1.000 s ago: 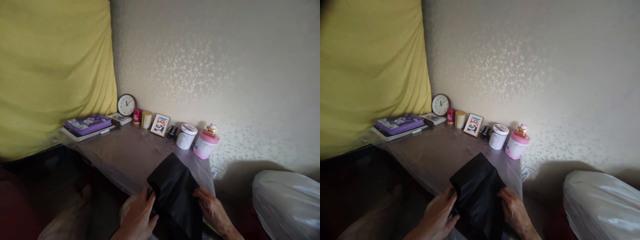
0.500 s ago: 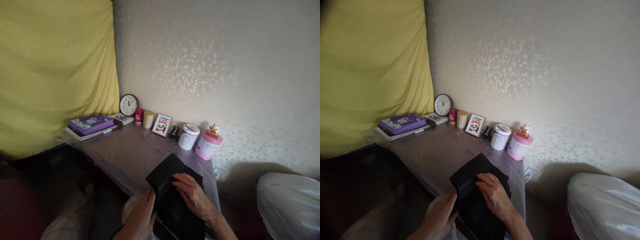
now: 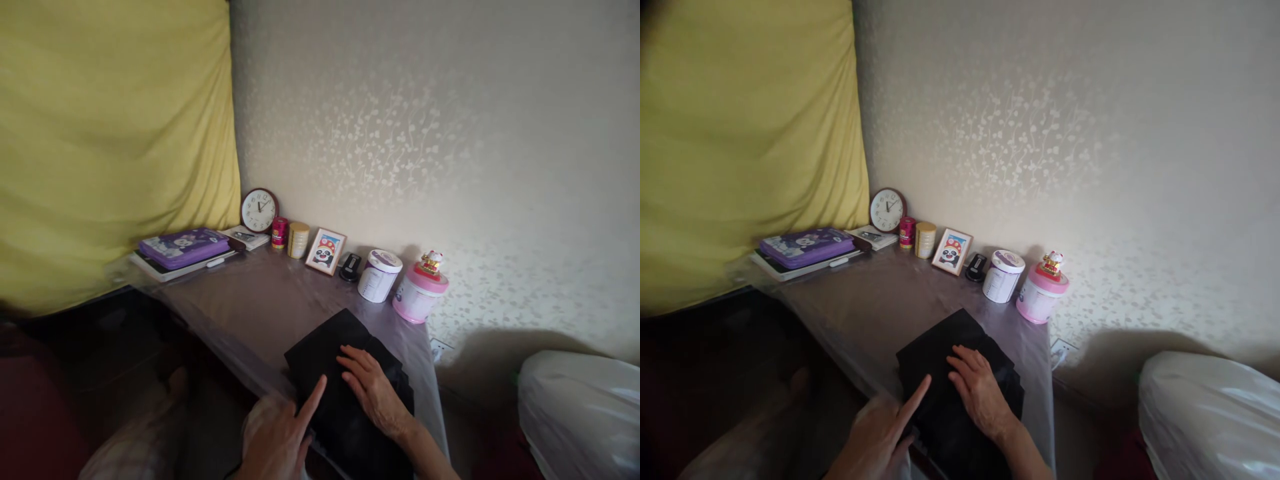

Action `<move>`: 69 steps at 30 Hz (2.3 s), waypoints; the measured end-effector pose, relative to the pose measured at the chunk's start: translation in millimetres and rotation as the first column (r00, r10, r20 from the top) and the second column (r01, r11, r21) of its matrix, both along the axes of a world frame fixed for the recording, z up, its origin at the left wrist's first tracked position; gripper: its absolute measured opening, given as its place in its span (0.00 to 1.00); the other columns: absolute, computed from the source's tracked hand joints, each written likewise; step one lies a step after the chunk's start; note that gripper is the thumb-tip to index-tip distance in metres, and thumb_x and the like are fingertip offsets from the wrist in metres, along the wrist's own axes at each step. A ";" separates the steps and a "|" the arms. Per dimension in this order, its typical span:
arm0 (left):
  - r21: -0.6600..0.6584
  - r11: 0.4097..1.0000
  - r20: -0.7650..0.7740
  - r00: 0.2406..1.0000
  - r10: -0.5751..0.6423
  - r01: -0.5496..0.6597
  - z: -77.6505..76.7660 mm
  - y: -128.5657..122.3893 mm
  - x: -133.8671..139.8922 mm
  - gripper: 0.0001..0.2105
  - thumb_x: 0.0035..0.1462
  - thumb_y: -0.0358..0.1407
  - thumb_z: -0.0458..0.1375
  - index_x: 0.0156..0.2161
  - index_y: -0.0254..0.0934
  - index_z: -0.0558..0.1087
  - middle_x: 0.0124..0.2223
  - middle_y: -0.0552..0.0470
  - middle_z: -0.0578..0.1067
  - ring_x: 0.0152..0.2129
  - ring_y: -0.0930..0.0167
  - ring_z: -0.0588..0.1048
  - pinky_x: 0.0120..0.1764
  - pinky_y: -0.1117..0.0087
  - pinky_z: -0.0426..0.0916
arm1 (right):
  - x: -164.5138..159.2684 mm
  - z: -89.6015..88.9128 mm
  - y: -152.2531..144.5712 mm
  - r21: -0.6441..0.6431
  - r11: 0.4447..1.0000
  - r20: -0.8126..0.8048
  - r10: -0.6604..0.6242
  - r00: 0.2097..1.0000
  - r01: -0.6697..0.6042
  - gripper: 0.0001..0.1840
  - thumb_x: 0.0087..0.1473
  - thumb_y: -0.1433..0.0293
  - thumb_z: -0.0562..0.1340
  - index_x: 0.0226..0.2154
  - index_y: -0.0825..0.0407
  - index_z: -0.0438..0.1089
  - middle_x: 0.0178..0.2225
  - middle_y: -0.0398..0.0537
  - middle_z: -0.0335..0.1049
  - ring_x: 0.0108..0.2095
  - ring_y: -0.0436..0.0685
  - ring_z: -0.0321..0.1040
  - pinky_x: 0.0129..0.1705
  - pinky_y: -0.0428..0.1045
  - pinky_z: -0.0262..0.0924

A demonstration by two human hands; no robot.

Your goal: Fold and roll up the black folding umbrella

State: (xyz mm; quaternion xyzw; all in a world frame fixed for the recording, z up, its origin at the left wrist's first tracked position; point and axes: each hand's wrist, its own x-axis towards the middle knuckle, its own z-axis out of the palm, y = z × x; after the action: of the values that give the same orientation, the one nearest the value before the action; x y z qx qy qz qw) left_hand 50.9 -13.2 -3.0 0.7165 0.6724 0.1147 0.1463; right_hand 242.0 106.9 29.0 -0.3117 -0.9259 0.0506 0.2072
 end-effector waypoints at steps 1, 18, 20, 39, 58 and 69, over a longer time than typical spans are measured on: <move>-0.021 0.999 -0.033 0.999 -0.027 0.027 0.6 1.4 1.1 0.37 0.53 0.29 0.50 0.62 0.55 0.37 0.43 0.51 0.73 0.40 0.65 0.72 0.46 0.61 0.61 | 1.1 -1.5 7.3 0.002 0.999 -0.076 -0.041 0.996 0.041 0.17 0.61 0.67 0.51 0.51 0.49 0.63 0.55 0.52 0.62 0.56 0.58 0.57 0.57 0.61 0.53; 0.019 0.999 -0.196 0.980 0.030 -0.026 -32.8 0.5 23.0 0.40 0.53 0.20 0.46 0.61 0.57 0.31 0.43 0.50 0.73 0.29 0.71 0.73 0.25 0.76 0.59 | -17.2 1.9 118.9 -0.494 0.789 -0.135 -0.484 0.864 0.365 0.17 0.50 0.57 0.56 0.29 0.52 0.73 0.25 0.43 0.73 0.29 0.54 0.70 0.31 0.46 0.61; 0.010 0.999 -0.186 0.982 0.034 -0.033 -31.7 -0.9 24.3 0.39 0.53 0.20 0.45 0.61 0.58 0.32 0.45 0.50 0.72 0.30 0.71 0.74 0.26 0.76 0.60 | -17.1 -4.5 122.3 -0.455 0.776 -0.087 -0.527 0.845 0.437 0.14 0.48 0.60 0.58 0.27 0.53 0.73 0.25 0.44 0.73 0.30 0.55 0.70 0.32 0.47 0.60; -0.156 0.981 0.272 0.960 -0.072 0.118 -15.3 9.5 1.2 0.37 0.55 0.35 0.48 0.63 0.46 0.30 0.38 0.50 0.77 0.35 0.66 0.75 0.37 0.69 0.65 | -27.2 12.0 69.0 0.023 0.931 -0.076 -0.363 0.929 0.365 0.15 0.60 0.66 0.49 0.34 0.50 0.70 0.36 0.50 0.72 0.42 0.56 0.68 0.47 0.51 0.57; -0.309 0.950 0.169 0.986 0.007 0.046 10.7 6.8 11.3 0.36 0.55 0.33 0.49 0.64 0.38 0.33 0.46 0.43 0.74 0.40 0.62 0.74 0.39 0.65 0.66 | -18.7 -6.2 89.9 -0.059 0.967 0.273 -0.224 0.936 0.248 0.22 0.61 0.61 0.47 0.30 0.50 0.72 0.32 0.49 0.75 0.38 0.57 0.70 0.44 0.51 0.59; -0.261 0.965 0.133 0.991 0.002 0.033 2.0 5.3 11.5 0.34 0.57 0.35 0.48 0.64 0.39 0.35 0.41 0.45 0.76 0.35 0.64 0.75 0.37 0.65 0.65 | 37.5 10.4 87.8 0.028 0.915 0.036 -0.403 0.914 0.402 0.20 0.60 0.62 0.46 0.39 0.51 0.70 0.42 0.54 0.73 0.43 0.60 0.69 0.46 0.53 0.61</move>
State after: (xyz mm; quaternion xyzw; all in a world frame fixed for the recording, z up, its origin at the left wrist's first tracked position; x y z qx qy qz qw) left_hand 62.4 -7.9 -1.1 0.6868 0.6649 0.0708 0.2848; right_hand 279.5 194.7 39.4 -0.4946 -0.8465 -0.0088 0.1970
